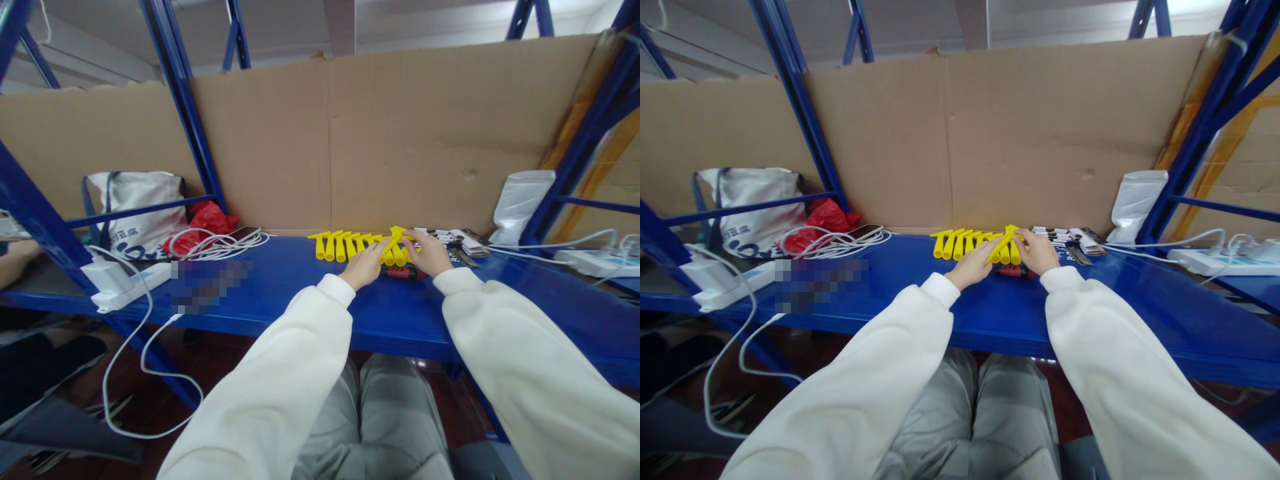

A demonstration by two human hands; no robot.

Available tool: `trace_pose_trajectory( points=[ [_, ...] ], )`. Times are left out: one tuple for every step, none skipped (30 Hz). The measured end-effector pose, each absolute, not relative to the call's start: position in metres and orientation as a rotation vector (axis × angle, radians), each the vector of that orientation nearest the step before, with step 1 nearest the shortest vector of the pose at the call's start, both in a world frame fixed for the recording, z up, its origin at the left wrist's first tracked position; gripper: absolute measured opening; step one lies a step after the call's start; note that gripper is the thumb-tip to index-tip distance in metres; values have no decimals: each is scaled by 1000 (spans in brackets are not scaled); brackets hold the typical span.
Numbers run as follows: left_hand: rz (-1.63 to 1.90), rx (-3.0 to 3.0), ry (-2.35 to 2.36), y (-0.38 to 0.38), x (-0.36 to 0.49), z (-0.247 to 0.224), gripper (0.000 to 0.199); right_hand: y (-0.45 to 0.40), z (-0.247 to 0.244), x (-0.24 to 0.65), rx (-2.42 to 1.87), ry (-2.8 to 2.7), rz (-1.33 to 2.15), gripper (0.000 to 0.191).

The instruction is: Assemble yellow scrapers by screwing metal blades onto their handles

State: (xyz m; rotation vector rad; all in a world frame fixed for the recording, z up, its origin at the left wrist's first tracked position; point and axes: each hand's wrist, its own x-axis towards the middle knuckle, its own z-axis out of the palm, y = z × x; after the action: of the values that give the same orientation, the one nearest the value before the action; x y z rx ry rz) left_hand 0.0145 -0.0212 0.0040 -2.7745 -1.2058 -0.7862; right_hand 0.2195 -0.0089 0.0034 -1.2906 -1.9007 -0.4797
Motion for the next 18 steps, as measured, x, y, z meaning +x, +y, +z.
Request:
trace_pose_trajectory(
  points=[
    [-772,-2773,-1217,-22,14,4,75,-8,4,223,-1316,-1845,-493,41],
    [-760,-2769,-1230,-23,14,5,75,-7,4,226,-1342,-1792,-500,41],
    [-753,-2767,-1236,-23,14,5,75,-6,4,229,-1366,-1744,-499,42],
    [-753,-2768,-1230,-24,14,6,74,-6,4,231,-1386,-1703,-490,42],
    [-761,-2774,-1209,-26,14,6,72,-5,3,233,-1401,-1668,-472,42],
    [-777,-2785,-1175,-26,14,7,69,-4,3,235,-1410,-1638,-449,41],
    [-799,-2797,-1134,-27,15,7,66,-3,3,237,-1416,-1614,-423,40],
    [-826,-2810,-1095,-28,15,8,63,-2,2,238,-1420,-1593,-398,40],
    [-853,-2820,-1063,-27,16,8,61,-1,2,239,-1421,-1579,-376,40],
    [-881,-2827,-1038,-27,16,7,58,0,1,239,-1418,-1572,-358,41],
    [-910,-2829,-1022,-25,16,7,55,1,1,239,-1411,-1574,-345,42],
    [-945,-2822,-1017,-22,17,5,53,2,0,240,-1402,-1585,-338,44],
    [-986,-2807,-1022,-19,17,4,51,3,0,240,-1391,-1603,-330,47],
    [-1035,-2779,-1044,-14,17,2,50,3,-1,240,-1383,-1626,-322,51],
    [-1092,-2735,-1089,-9,17,0,50,4,-2,240,-1380,-1653,-310,54],
    [-1143,-2686,-1150,-4,16,-2,50,5,-3,240,-1383,-1683,-296,57],
    [-1187,-2634,-1226,2,15,-4,50,7,-5,240,-1391,-1716,-278,58],
    [-1219,-2587,-1305,8,14,-5,50,8,-6,241,-1403,-1754,-259,58]
  ],
)
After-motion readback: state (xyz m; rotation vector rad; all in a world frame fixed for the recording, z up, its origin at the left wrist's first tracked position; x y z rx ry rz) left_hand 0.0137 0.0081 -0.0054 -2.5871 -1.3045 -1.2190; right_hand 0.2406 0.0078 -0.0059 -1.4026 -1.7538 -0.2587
